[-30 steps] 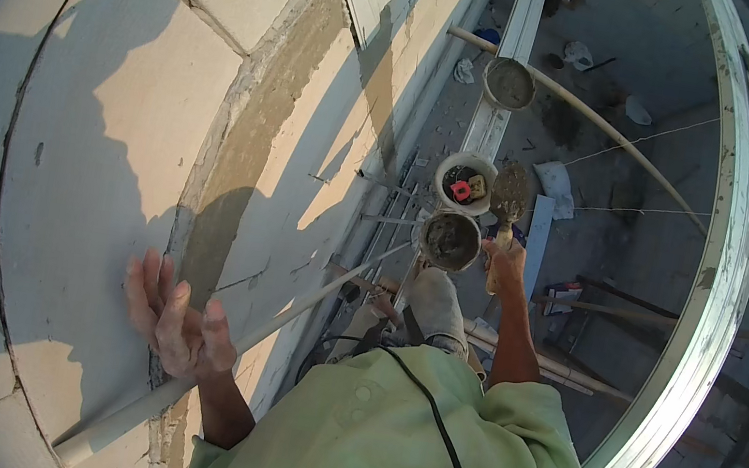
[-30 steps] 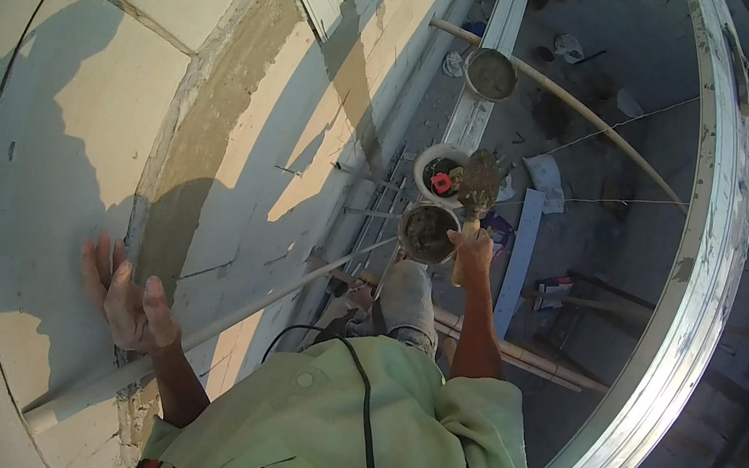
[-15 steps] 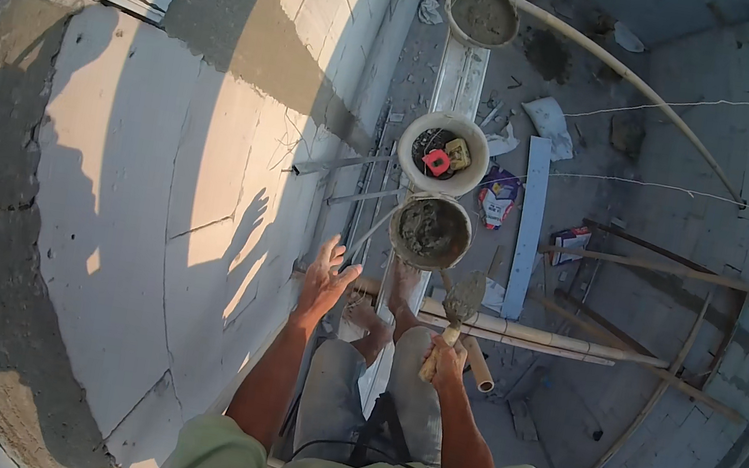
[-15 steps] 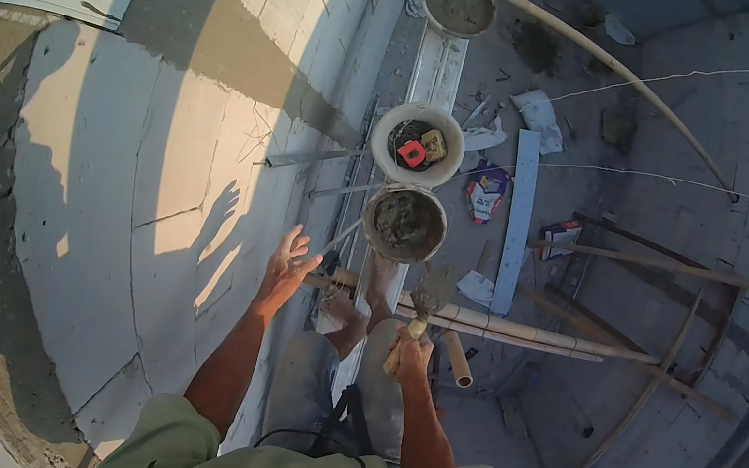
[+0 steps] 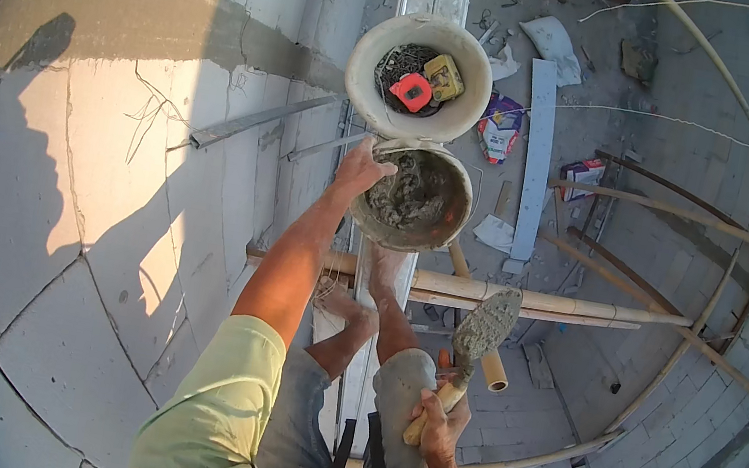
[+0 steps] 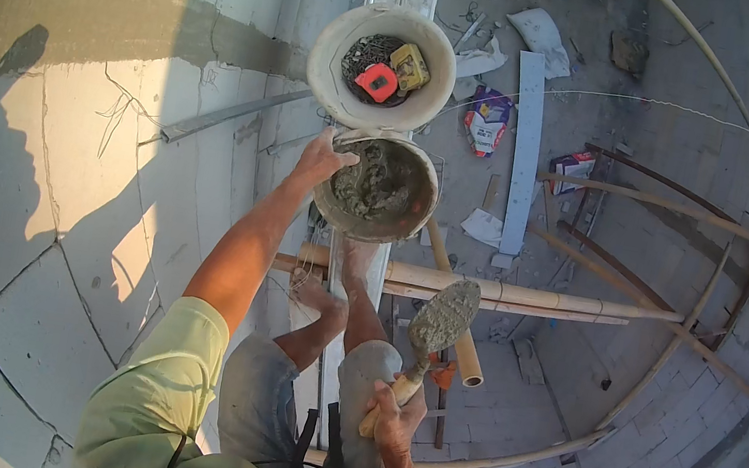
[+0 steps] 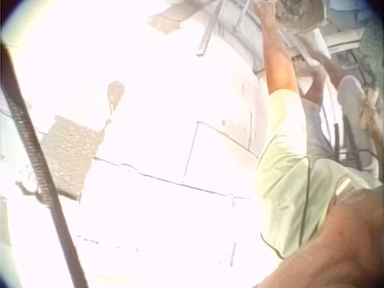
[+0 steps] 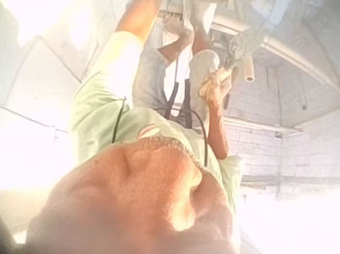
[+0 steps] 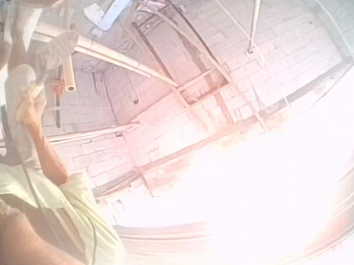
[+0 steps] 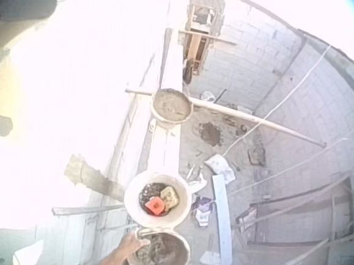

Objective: The person applies mortar to the top and sides of a concrete block wall using a trowel, scooping mortar from a bucket and smoothing it onto the surface.

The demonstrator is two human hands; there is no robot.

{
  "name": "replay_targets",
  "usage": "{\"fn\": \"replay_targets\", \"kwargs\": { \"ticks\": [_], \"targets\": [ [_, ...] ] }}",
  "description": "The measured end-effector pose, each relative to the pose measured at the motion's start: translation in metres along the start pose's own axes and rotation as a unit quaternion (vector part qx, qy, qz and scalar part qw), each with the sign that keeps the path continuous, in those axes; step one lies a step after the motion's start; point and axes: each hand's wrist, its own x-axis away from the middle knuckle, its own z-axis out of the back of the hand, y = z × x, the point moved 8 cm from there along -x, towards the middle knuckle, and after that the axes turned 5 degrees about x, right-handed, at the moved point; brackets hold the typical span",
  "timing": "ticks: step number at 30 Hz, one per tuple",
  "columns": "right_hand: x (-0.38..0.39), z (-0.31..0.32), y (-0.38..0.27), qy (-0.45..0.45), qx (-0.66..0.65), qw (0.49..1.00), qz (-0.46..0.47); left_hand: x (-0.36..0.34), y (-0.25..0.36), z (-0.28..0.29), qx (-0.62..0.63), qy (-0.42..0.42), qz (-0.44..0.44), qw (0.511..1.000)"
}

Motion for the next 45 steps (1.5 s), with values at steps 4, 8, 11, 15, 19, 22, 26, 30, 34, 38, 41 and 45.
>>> {"fn": "replay_targets", "kwargs": {
  "ticks": [4, 8, 11, 15, 19, 22, 26, 30, 34, 38, 41, 45],
  "targets": [
    [0.001, 0.001, 0.005, 0.005, 0.019, 1.0, 0.004, -0.013, 0.01, 0.012, -0.094, 0.0, -0.072, 0.993],
    [-0.001, -0.001, 0.003, 0.003, 0.01, 1.0, 0.003, 0.01, -0.012, -0.01, -0.106, -0.041, -0.098, 0.989],
    [-0.003, -0.004, 0.0, -0.008, 0.028, 0.999, 0.024, 0.053, -0.029, -0.02, -0.03, -0.066, -0.045, 0.996],
    [0.001, -0.01, -0.007, -0.008, 0.052, 0.996, 0.073, 0.118, -0.041, -0.027, 0.0, 0.062, -0.039, 0.997],
    [0.007, -0.015, -0.007, -0.03, 0.111, 0.99, 0.087, 0.182, -0.078, -0.007, 0.178, 0.128, 0.059, 0.974],
    [0.013, -0.022, 0.001, -0.034, 0.113, 0.99, 0.082, 0.255, -0.045, 0.031, 0.23, 0.141, 0.119, 0.956],
    [0.036, -0.036, 0.0, -0.042, 0.239, 0.943, 0.229, 0.353, -0.028, 0.084, 0.323, 0.183, 0.145, 0.917],
    [0.072, -0.037, -0.031, -0.081, 0.341, 0.899, 0.262, 0.439, -0.005, 0.139, 0.288, 0.251, 0.062, 0.922],
    [0.136, -0.051, -0.113, -0.139, 0.589, 0.739, 0.296, 0.506, 0.026, 0.177, 0.255, 0.304, -0.007, 0.918],
    [0.184, -0.071, -0.156, -0.178, 0.645, 0.675, 0.312, 0.562, 0.06, 0.194, 0.241, 0.343, 0.004, 0.908],
    [0.207, -0.09, -0.171, -0.21, 0.648, 0.656, 0.325, 0.597, 0.076, 0.201, 0.225, 0.343, -0.034, 0.911],
    [0.244, -0.121, -0.203, -0.312, 0.619, 0.614, 0.378, 0.639, 0.1, 0.207, 0.358, 0.282, 0.0, 0.89]
  ]
}}
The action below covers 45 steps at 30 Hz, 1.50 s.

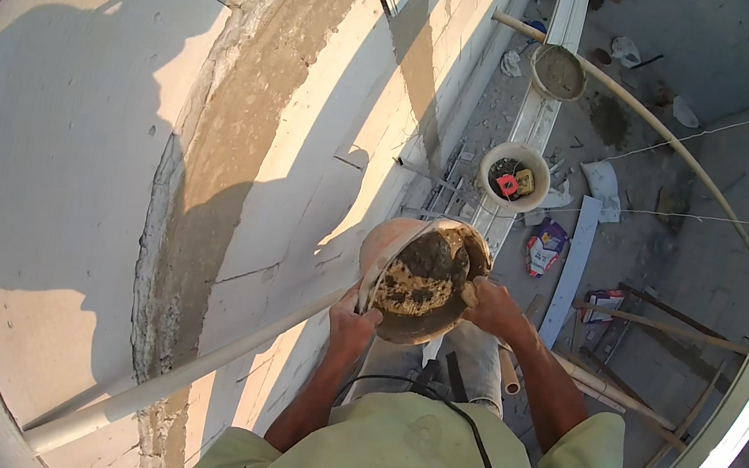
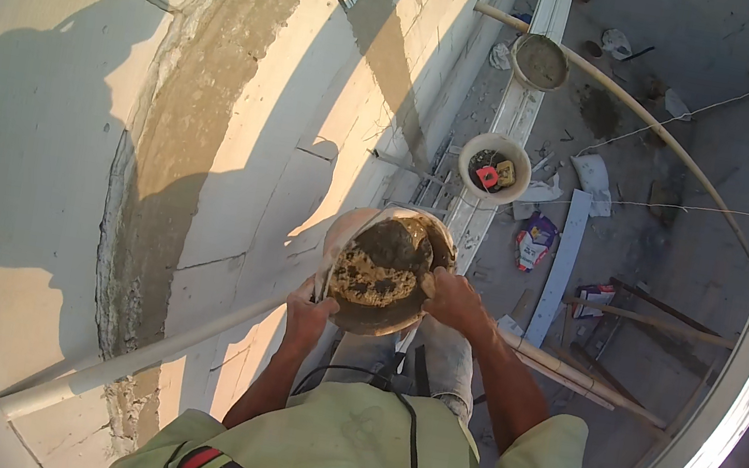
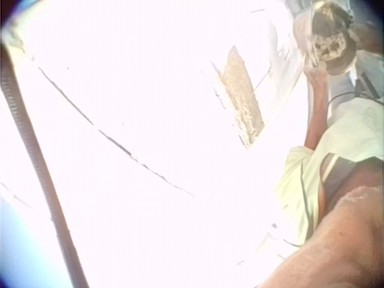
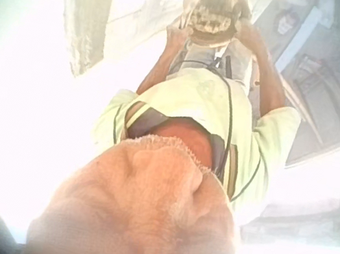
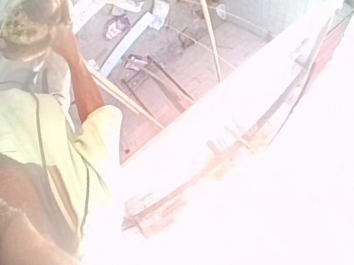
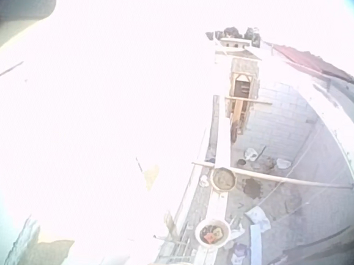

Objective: The person applies mortar to the top and sides of a concrete block wall using a trowel, scooping mortar from a bucket and smoothing it onto the surface.

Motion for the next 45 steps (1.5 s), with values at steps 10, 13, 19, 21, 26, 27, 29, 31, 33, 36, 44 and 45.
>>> {"fn": "replay_targets", "kwargs": {
  "ticks": [10, 13, 19, 21, 26, 27, 29, 31, 33, 36, 44, 45],
  "targets": [
    [0.04, 0.056, -0.093, -0.023, 0.026, 0.993, 0.116, 0.049, 0.031, 0.025, 0.068, 0.037, -0.022, 0.997],
    [0.054, 0.068, -0.114, -0.073, -0.001, 0.992, 0.107, 0.062, 0.041, 0.033, 0.089, 0.063, -0.039, 0.993],
    [0.084, 0.081, -0.153, -0.121, 0.002, 0.988, 0.096, 0.079, 0.053, 0.052, 0.205, 0.094, -0.048, 0.973],
    [0.087, 0.084, -0.163, -0.119, 0.01, 0.986, 0.112, 0.085, 0.054, 0.059, 0.237, 0.101, -0.035, 0.966],
    [0.095, 0.094, -0.189, -0.123, 0.062, 0.98, 0.147, 0.079, 0.044, 0.079, 0.266, 0.099, -0.047, 0.958],
    [0.096, 0.097, -0.195, -0.115, 0.093, 0.973, 0.176, 0.08, 0.042, 0.083, 0.272, 0.101, -0.051, 0.956],
    [0.099, 0.103, -0.204, -0.102, 0.131, 0.965, 0.205, 0.086, 0.052, 0.091, 0.262, 0.127, -0.079, 0.953],
    [0.109, 0.111, -0.216, -0.084, 0.175, 0.947, 0.258, 0.084, 0.049, 0.092, 0.269, 0.12, -0.079, 0.952],
    [0.125, 0.118, -0.233, -0.129, 0.148, 0.96, 0.202, 0.084, 0.046, 0.092, 0.274, 0.111, -0.084, 0.951],
    [0.14, 0.131, -0.244, -0.163, 0.13, 0.966, 0.151, 0.084, 0.049, 0.093, 0.26, 0.12, -0.07, 0.956],
    [0.199, 0.213, -0.288, -0.15, 0.194, 0.958, 0.151, 0.105, 0.081, 0.084, 0.275, 0.111, -0.094, 0.95],
    [0.206, 0.23, -0.294, -0.143, 0.212, 0.955, 0.149, 0.103, 0.082, 0.081, 0.275, 0.109, -0.102, 0.95]
  ]
}}
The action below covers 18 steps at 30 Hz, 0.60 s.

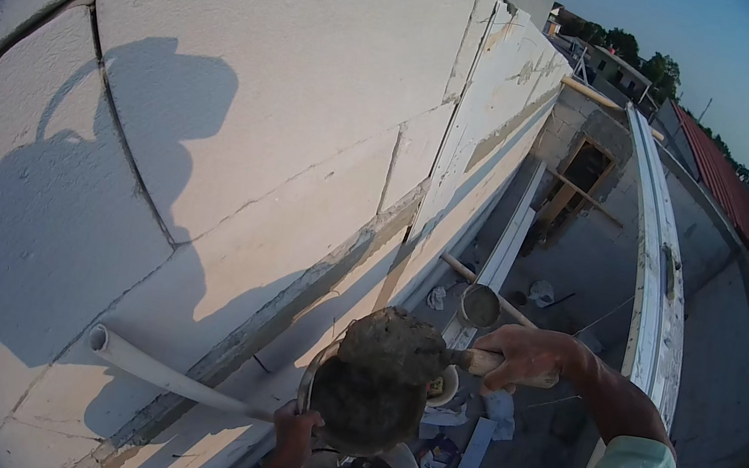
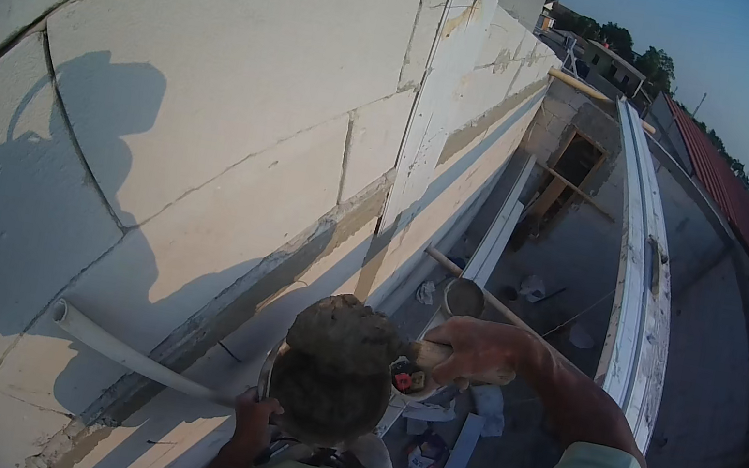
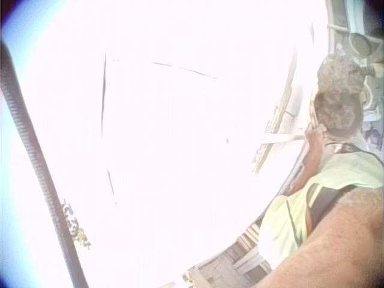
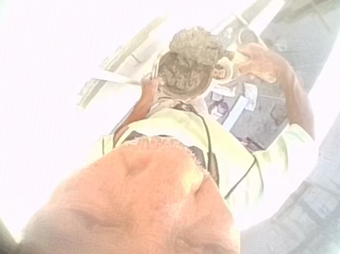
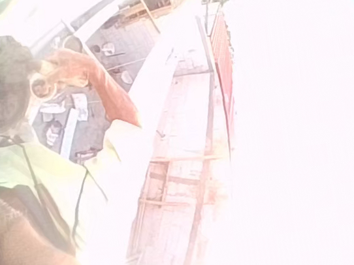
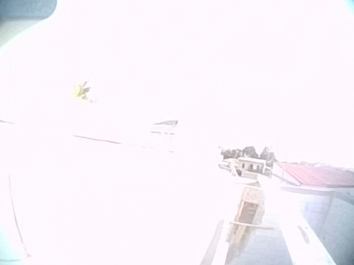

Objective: The person applies mortar to the top and sides of a concrete block wall using a trowel, scooping mortar from a bucket and smoothing it onto the surface.

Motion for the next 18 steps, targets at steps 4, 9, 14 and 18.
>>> {"fn": "replay_targets", "kwargs": {
  "ticks": [4, 9, 14, 18],
  "targets": [
    [0.036, 0.07, 0.014, 0.041, 0.012, 0.999, -0.032, -0.014, -0.034, -0.007, 0.031, -0.002, 0.039, 0.999],
    [0.076, 0.169, 0.006, 0.103, 0.076, 0.992, -0.019, -0.028, -0.064, -0.007, -0.032, 0.043, 0.034, 0.998],
    [0.141, 0.27, 0.012, 0.171, 0.083, 0.978, -0.083, -0.037, -0.07, -0.053, 0.021, 0.039, 0.103, 0.994],
    [0.15, 0.366, 0.011, 0.24, 0.074, 0.967, -0.035, -0.042, -0.075, -0.035, 0.017, 0.071, 0.001, 0.997]
  ]
}}
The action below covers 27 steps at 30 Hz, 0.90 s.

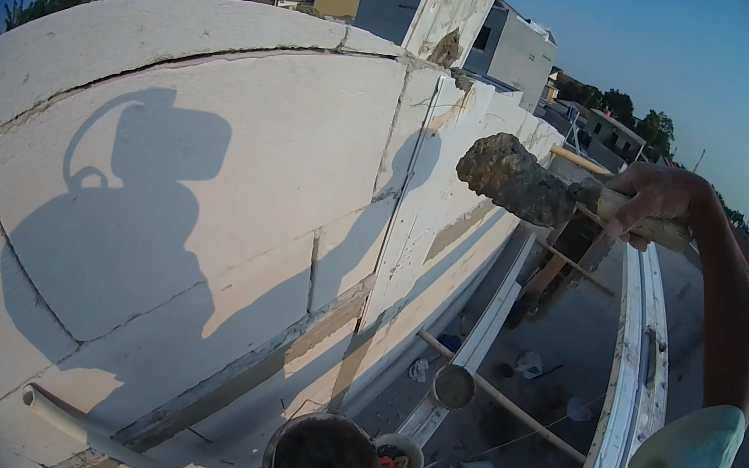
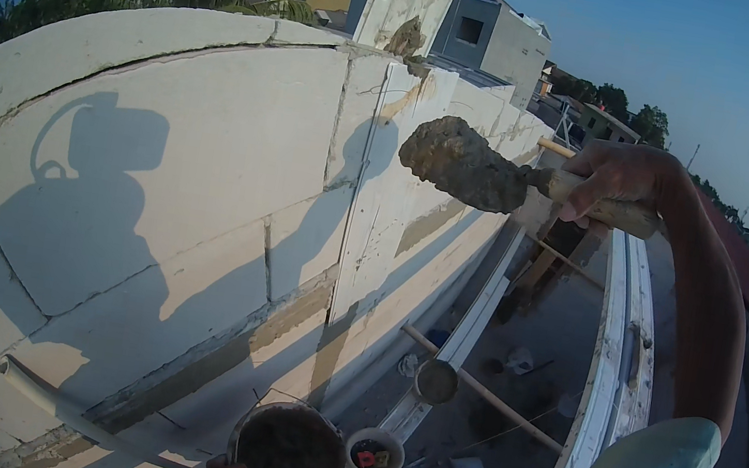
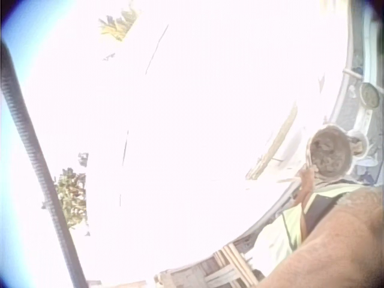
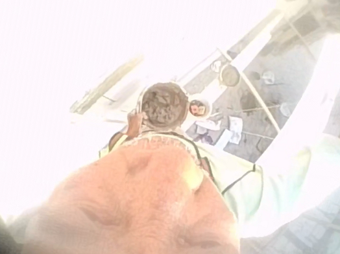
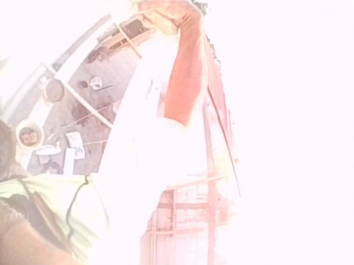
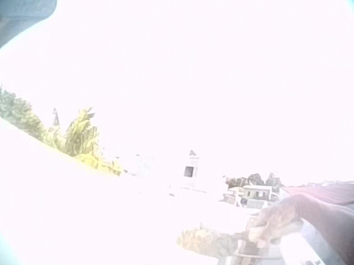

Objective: The person applies mortar to the top and sides of a concrete block wall using a trowel, scooping mortar from a bucket and smoothing it onto the surface.

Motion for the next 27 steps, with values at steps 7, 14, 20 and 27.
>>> {"fn": "replay_targets", "kwargs": {
  "ticks": [7, 14, 20, 27],
  "targets": [
    [-0.036, 0.138, -0.032, 0.083, 0.114, 0.986, -0.088, -0.007, 0.011, -0.039, -0.034, 0.023, 0.029, 0.999],
    [-0.126, 0.18, -0.164, 0.15, 0.409, 0.88, -0.187, -0.027, -0.038, -0.043, -0.236, -0.014, -0.07, 0.969],
    [-0.158, 0.15, -0.218, 0.133, 0.521, 0.812, -0.226, -0.028, -0.033, -0.056, -0.141, 0.03, 0.003, 0.99],
    [-0.157, 0.139, -0.227, 0.143, 0.6, 0.747, -0.248, -0.031, -0.042, -0.076, -0.097, -0.047, -0.073, 0.991]
  ]
}}
